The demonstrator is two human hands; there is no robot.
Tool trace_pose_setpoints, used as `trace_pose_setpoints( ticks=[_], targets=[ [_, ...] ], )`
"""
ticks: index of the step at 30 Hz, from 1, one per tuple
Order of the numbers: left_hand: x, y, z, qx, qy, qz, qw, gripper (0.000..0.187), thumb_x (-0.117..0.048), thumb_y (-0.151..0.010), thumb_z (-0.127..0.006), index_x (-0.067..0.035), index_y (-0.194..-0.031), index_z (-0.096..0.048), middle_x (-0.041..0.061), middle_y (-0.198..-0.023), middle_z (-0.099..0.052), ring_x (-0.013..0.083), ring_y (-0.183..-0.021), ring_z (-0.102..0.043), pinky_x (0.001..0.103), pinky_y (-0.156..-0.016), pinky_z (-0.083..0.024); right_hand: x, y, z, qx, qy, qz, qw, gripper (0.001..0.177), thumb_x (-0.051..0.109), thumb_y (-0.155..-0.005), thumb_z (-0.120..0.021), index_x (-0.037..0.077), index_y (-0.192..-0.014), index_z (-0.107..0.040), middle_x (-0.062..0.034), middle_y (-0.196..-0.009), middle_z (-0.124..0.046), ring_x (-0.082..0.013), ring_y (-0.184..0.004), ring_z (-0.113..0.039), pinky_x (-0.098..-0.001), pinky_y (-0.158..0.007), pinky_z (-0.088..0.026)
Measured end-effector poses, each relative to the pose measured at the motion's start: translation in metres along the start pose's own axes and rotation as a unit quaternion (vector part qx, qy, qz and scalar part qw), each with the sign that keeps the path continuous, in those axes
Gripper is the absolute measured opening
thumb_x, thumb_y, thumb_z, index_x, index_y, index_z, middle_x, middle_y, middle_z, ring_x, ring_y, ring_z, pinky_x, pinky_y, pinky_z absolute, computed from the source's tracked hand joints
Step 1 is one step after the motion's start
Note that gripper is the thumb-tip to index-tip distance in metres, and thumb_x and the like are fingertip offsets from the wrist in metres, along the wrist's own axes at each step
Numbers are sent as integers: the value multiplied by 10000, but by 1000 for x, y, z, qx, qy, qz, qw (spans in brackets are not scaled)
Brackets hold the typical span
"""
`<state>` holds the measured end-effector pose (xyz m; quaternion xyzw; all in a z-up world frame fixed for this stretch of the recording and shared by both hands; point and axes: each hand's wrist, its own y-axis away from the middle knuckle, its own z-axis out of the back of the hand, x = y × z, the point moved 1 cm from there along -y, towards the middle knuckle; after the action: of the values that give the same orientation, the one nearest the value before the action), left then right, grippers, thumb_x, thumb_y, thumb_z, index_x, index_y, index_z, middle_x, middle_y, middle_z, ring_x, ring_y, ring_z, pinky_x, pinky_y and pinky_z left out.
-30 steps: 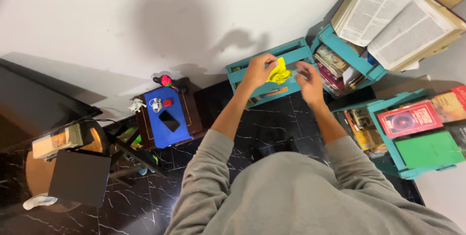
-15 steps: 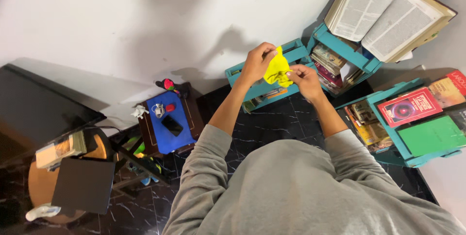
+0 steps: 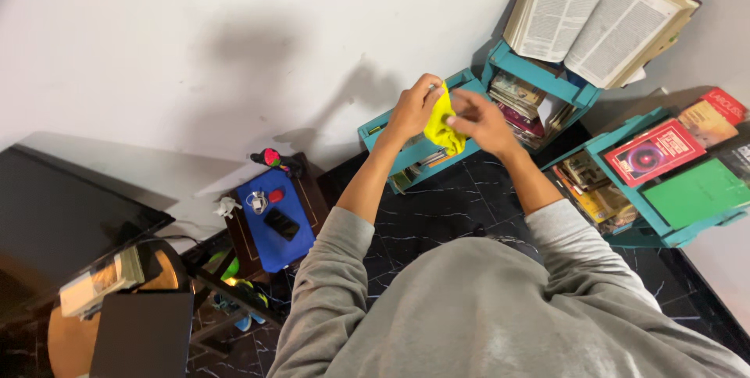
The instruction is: The person kneels on the floor and wipes a turquoise wooden shelf with a yellow cloth. They then pick up several picture frames from a nearby table and place them on the shelf, followed by a small decorative item.
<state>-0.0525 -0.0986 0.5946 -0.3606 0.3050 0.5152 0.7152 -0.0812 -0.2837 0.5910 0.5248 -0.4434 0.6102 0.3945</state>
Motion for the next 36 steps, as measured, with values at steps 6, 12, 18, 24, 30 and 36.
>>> trace_pose_setpoints(
  ticks=[6, 12, 18, 24, 30, 36],
  targets=[
    [-5, 10, 3, -39, -4, 18, 999, 136, -344, -991, -629, -242, -1081, -621, 154, -728, -703, 409, -782, -708, 475, -710, -556, -61, -5, 14, -21, -6, -33, 999, 162, 127, -873, -831, 27, -914, -711, -26, -741, -634, -106, -679, -579, -251, -604, -474],
    [76, -2, -53, -89, 58, 140, 984, 189, -360, -977, -643, -204, -1084, -653, 173, -741, -686, 373, -783, -696, 466, -736, -556, -89, -4, 14, -39, -162, -106, 980, 263, 160, -865, -826, 44, -1011, -641, -24, -801, -548, -144, -666, -589, -278, -582, -499],
    [171, 25, -123, -92, 158, 305, 935, 541, -508, -1018, -573, -29, -1263, -633, 275, -1183, -678, 451, -1158, -632, 539, -984, -520, -166, -4, 25, -16, -70, -286, 956, 301, 132, -803, -867, -9, -987, -675, -128, -831, -658, -224, -701, -684, -365, -545, -556],
    [329, 126, -216, -86, 141, 502, 849, 617, -576, -931, -612, -50, -1253, -646, 226, -1238, -664, 411, -1219, -608, 550, -1041, -498, -343, -45, 69, 24, 118, -386, 914, 384, 237, -883, -832, 18, -1151, -666, -178, -1010, -675, -315, -902, -688, -456, -706, -564],
    [413, 151, -247, 18, 44, 576, 816, 660, -591, -960, -570, -117, -1419, -539, 146, -1397, -609, 308, -1326, -571, 452, -1038, -535, -500, -126, 57, 106, 208, -352, 906, 486, 18, -997, -482, -25, -1473, -390, -324, -1327, -506, -442, -1050, -641, -590, -818, -564],
    [489, 107, -246, -26, -217, 417, 883, 870, -564, -868, -685, 33, -1462, -467, 283, -1511, -439, 438, -1439, -397, 586, -1131, -419, -598, -199, -20, 179, 321, -97, 925, 385, -57, -1007, -451, -90, -1385, -519, -369, -1224, -603, -562, -1158, -591, -652, -887, -544]
  ],
)
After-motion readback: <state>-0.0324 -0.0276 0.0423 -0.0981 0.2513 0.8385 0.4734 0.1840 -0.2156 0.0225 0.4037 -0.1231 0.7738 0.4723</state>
